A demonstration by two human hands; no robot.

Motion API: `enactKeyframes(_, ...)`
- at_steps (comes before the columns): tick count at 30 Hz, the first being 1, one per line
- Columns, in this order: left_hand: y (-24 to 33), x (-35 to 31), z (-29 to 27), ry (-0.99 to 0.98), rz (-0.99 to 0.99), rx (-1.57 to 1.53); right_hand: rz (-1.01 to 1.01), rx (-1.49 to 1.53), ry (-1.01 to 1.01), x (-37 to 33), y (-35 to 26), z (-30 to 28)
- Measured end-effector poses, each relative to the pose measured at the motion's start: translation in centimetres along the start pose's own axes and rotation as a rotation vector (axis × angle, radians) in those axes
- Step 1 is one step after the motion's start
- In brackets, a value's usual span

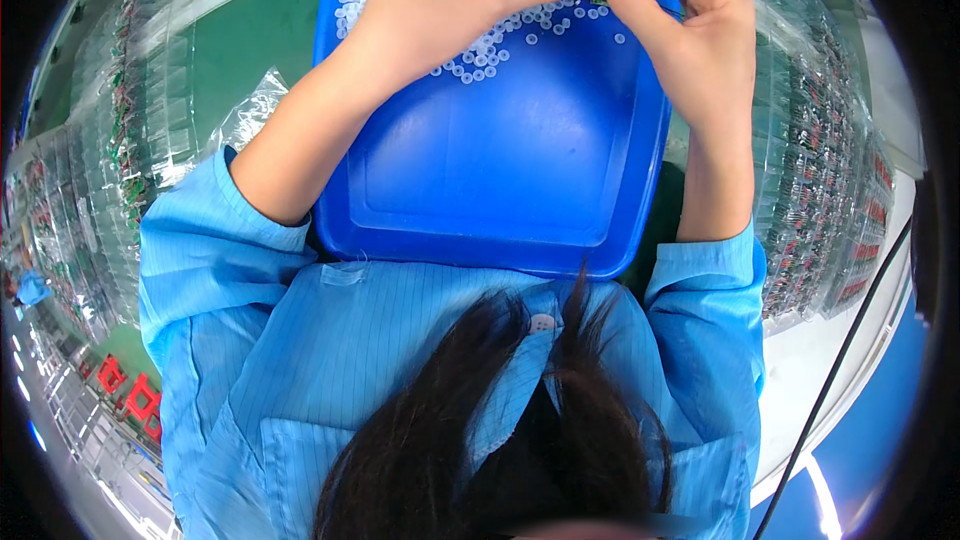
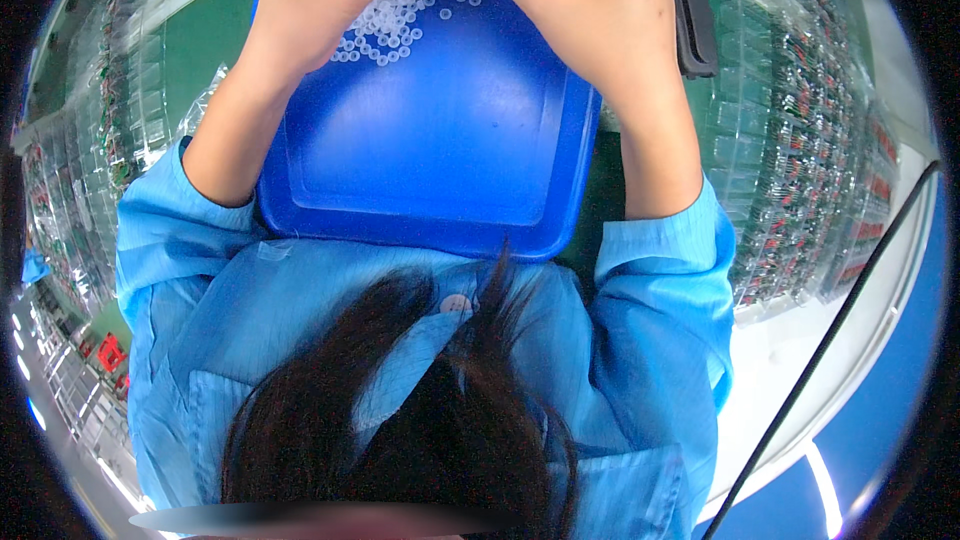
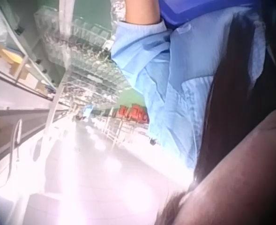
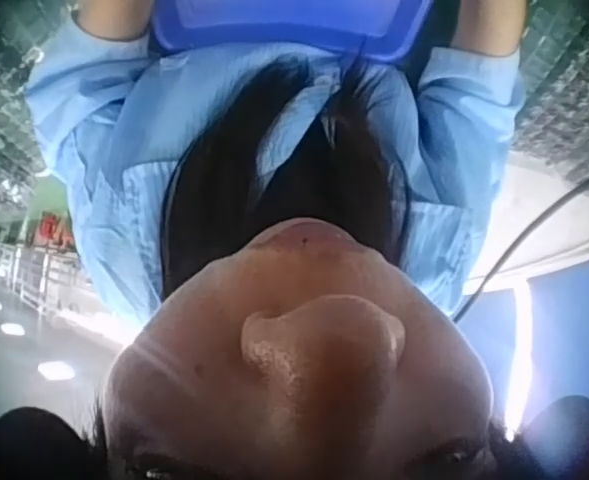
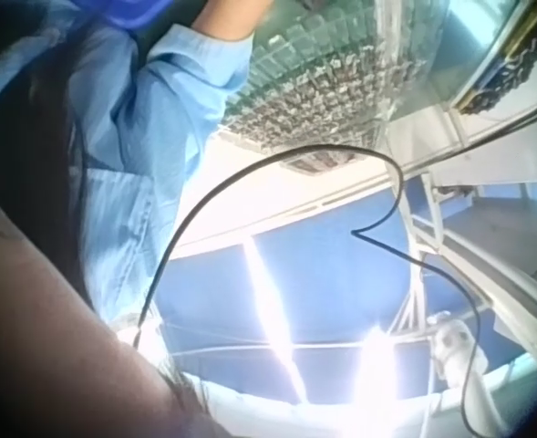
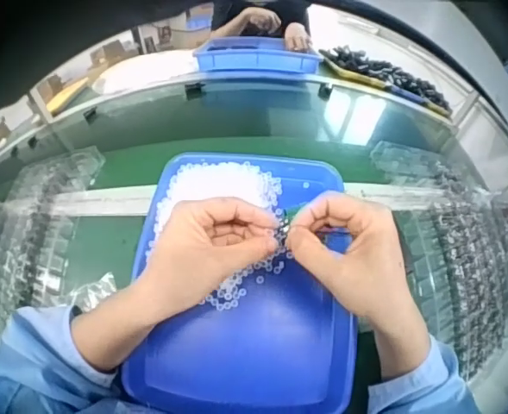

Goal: The person assembles small electronic circuit boards by hand, attaching plastic rings and components to them at a factory workbench.

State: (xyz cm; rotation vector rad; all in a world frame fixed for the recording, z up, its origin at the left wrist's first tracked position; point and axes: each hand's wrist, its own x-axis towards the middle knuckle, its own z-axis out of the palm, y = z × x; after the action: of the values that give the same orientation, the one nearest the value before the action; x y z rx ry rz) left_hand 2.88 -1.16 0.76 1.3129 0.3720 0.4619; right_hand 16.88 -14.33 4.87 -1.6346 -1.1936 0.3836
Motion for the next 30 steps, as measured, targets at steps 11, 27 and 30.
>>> enactKeyframes(11, -0.3, -0.2, 0.1, -0.046, -0.055, -0.136, -0.011, -0.062, -0.066, -0.3, 2.2, -0.3)
enactKeyframes(27, -0.2, 0.1, -1.1, -0.133, -0.149, -0.347, -0.141, -0.14, 0.051, -0.7, 1.0, 0.0)
enactKeyframes(30, 0.4, 0.0, -1.1, -0.119, -0.221, -0.358, -0.19, -0.166, 0.072, -0.6, 0.2, 0.2)
